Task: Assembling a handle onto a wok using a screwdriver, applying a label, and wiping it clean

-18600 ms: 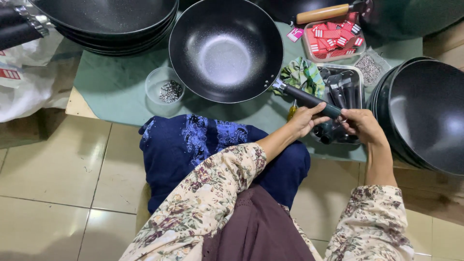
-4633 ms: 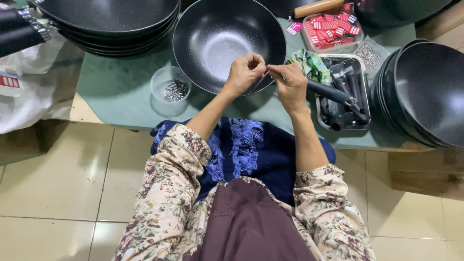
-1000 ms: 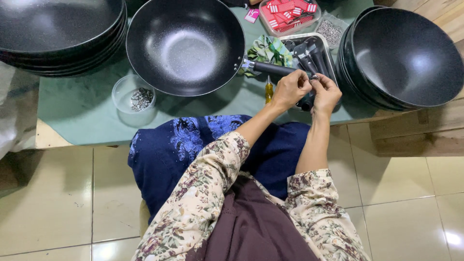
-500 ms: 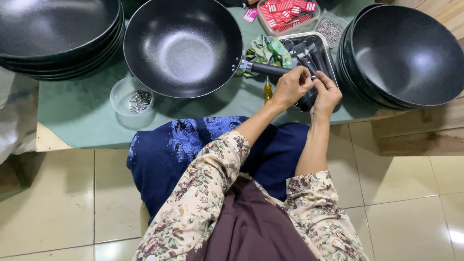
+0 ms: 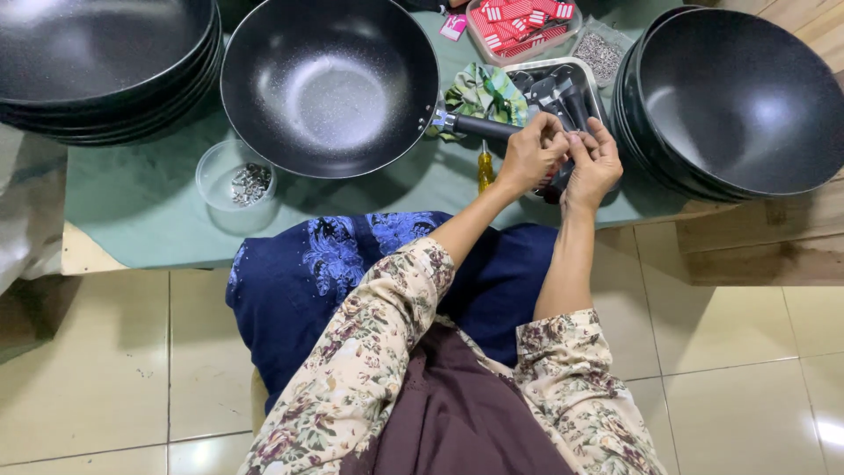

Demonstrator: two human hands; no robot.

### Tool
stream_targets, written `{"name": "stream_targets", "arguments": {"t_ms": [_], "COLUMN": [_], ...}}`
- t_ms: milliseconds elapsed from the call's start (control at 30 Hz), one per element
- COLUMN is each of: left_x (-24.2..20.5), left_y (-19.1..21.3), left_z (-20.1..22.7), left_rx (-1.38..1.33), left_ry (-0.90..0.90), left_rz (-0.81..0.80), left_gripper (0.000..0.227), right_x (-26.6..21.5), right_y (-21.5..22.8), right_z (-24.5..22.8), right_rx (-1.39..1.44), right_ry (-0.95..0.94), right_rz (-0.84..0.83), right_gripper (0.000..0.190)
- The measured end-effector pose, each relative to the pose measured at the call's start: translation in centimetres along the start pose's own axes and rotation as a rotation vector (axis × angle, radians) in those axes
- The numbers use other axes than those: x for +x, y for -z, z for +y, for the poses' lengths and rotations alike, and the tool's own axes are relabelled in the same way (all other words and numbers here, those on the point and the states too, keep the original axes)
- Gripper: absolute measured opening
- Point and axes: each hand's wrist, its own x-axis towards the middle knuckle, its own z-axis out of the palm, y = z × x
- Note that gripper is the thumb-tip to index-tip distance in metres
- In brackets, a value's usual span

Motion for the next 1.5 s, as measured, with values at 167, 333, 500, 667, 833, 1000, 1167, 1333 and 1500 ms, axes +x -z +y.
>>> {"name": "stream_targets", "arguments": {"t_ms": [167,333,500,667,833,1000,1167,1333,1500], "left_x": [1.3,2.6,3.4,3.1,2.5,2.2,1.9,2.1,2.0], "left_y": [-0.1,0.0,-0.5,-0.4,-0.1,-0.2,0.0,-0.2,0.0], "left_z": [-1.5,-3.8,-4.5,-4.1,-3.2,-3.2,-2.7,-3.7,-3.7], "left_rx": [-0.083,-0.096,-0.024,0.006,0.010,0.026,0.026,0.005,0.010], "left_ry": [0.051,0.010,0.007,0.005,0.011,-0.002,0.000,-0.007,0.004], "left_rz": [-0.008,0.003,-0.011,-0.027,-0.015,-0.002,0.011,0.011,0.002], "left_gripper": [0.007,0.007,0.008,0.009,0.009,0.007,0.007,0.007,0.007], "right_x": [0.1,0.0,0.1,-0.3,-0.5,-0.5,-0.7,-0.6,-0.9], "right_y": [0.1,0.1,0.2,0.0,-0.1,-0.4,-0.5,-0.3,-0.7], "right_z": [0.4,0.4,0.8,-0.5,-0.7,-1.2,-1.7,-1.2,-2.6], "right_rx": [-0.002,-0.027,0.008,-0.007,0.007,0.063,0.068,0.077,0.030], "right_ry": [-0.054,-0.039,0.081,0.083,0.080,0.049,0.063,0.078,0.041], "right_rz": [0.020,0.035,-0.020,-0.030,-0.036,-0.023,-0.035,-0.043,-0.026], "right_gripper": [0.022,0.023,0.051,0.055,0.056,0.041,0.041,0.042,0.029]}}
